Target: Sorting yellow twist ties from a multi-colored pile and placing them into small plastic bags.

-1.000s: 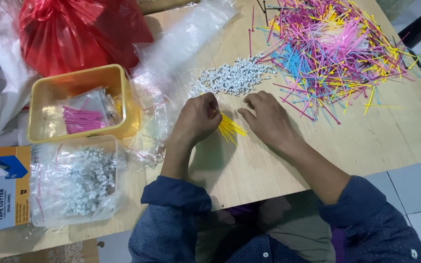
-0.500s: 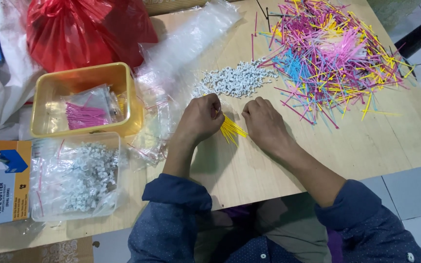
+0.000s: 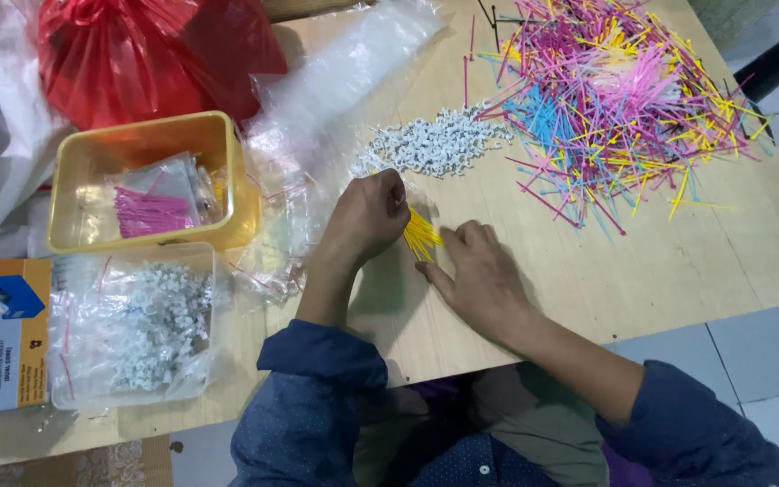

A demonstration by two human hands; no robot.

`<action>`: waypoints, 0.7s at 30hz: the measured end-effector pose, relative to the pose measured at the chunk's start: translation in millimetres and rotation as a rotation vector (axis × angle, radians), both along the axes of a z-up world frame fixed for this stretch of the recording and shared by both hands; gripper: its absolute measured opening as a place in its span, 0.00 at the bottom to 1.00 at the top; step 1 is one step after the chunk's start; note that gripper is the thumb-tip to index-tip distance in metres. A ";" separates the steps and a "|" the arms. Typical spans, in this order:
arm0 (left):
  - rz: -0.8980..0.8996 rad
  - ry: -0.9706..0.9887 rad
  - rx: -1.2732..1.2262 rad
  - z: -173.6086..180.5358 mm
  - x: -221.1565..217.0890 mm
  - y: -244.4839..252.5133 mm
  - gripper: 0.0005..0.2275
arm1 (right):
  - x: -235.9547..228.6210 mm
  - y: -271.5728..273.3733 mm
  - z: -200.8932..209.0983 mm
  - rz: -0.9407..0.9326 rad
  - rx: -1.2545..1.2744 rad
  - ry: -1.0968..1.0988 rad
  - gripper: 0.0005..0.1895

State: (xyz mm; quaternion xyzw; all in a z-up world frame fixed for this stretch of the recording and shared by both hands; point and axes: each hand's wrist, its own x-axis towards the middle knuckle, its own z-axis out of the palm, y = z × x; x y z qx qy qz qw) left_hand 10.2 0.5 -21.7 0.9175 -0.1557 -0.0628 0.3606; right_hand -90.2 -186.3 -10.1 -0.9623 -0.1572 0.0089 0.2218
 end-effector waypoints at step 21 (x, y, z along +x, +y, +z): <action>0.035 -0.093 0.126 66.1 -1.3 21.3 0.07 | 106.7 -3.9 28.9 0.179 0.416 -0.049 0.10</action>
